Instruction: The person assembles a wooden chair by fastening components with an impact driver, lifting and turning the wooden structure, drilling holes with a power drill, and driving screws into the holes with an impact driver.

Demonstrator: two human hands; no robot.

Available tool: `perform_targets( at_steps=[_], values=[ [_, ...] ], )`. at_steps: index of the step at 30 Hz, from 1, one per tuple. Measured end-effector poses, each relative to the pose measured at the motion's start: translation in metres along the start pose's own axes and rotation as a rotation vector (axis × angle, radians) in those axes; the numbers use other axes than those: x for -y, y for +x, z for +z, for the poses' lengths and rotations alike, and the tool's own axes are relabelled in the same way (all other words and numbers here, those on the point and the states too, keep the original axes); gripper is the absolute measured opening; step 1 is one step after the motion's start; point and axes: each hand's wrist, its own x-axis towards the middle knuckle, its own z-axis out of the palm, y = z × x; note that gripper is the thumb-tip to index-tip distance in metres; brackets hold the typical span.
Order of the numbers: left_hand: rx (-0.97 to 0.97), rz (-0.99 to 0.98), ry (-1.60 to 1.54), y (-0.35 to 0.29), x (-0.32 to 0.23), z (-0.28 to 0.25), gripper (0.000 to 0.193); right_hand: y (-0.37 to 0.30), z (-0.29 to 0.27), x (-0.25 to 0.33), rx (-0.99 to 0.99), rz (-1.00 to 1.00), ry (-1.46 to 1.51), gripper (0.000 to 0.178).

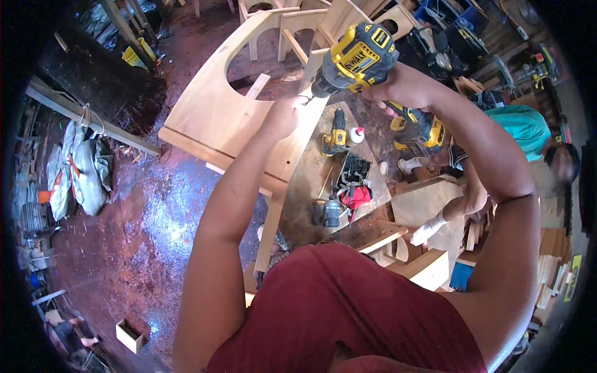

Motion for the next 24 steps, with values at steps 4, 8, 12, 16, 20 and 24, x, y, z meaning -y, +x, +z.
perform_targets(
  at_steps=[4,8,12,16,20,24],
  values=[
    [-0.03,-0.002,-0.026,0.0,-0.002,0.005,0.036,0.007,-0.007,-0.002,0.026,0.037,-0.019,0.02],
    [-0.079,-0.001,-0.013,0.0,0.007,0.01,0.037,0.019,-0.013,0.001,0.042,0.082,-0.078,0.02],
    [-0.064,-0.004,0.018,-0.001,0.007,0.012,0.037,0.024,-0.017,0.001,0.085,0.075,-0.075,0.021],
    [-0.101,0.09,0.047,-0.002,0.022,0.018,0.039,0.028,-0.017,0.002,0.117,0.089,-0.019,0.023],
    [-0.272,0.21,0.138,-0.001,0.021,0.02,0.041,0.034,-0.019,0.009,0.111,0.194,-0.07,0.024],
    [-0.26,0.112,0.041,0.0,0.015,0.015,0.042,0.037,-0.021,0.016,0.181,0.191,-0.114,0.022]
  ],
)
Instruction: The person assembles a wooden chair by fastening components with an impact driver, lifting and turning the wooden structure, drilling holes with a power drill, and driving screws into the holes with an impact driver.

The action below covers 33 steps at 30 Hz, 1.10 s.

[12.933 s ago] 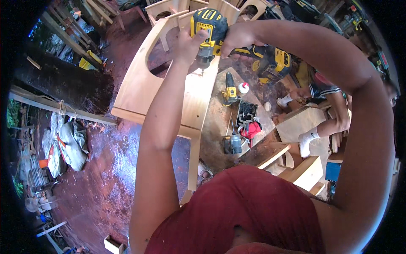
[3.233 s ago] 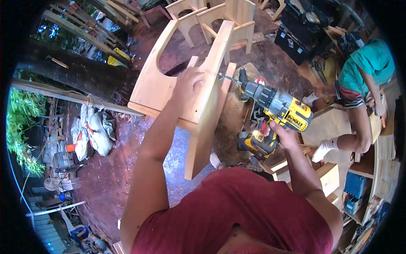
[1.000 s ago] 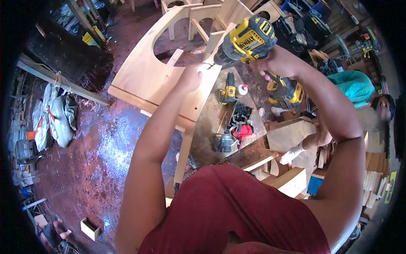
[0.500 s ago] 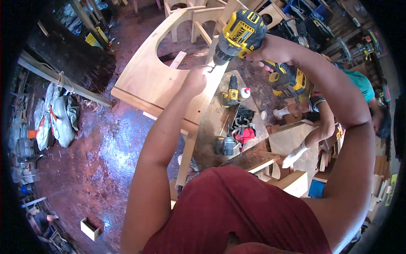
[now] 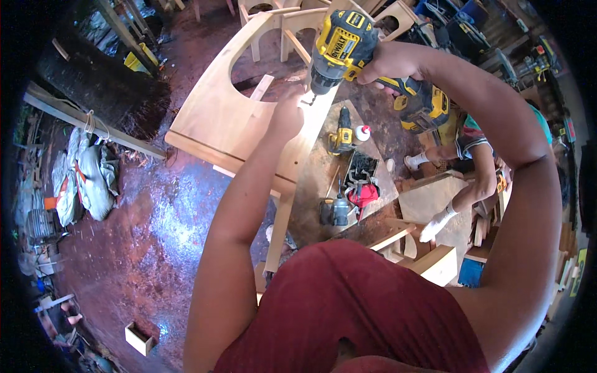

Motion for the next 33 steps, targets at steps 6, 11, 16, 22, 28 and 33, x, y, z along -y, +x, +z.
perform_targets(
  at_steps=[6,11,16,22,28,33],
  values=[
    [0.034,-0.058,0.034,0.002,-0.007,-0.003,0.053,0.002,0.002,0.011,0.014,0.002,-0.061,0.021],
    [0.036,-0.043,-0.003,0.0,-0.009,-0.004,0.051,0.008,0.002,0.006,0.03,-0.015,0.027,0.022],
    [0.031,-0.055,0.003,0.002,-0.01,-0.005,0.051,0.009,0.004,0.01,0.025,-0.034,-0.019,0.021],
    [0.019,-0.048,-0.015,0.001,-0.01,-0.005,0.052,0.014,0.004,0.006,0.033,0.012,0.002,0.019],
    [0.012,-0.061,-0.017,0.001,-0.009,-0.004,0.051,0.007,0.009,0.012,-0.022,-0.026,-0.015,0.019],
    [0.038,-0.041,-0.067,0.004,-0.011,-0.007,0.048,0.005,0.001,0.014,-0.023,0.051,0.093,0.021]
  ],
)
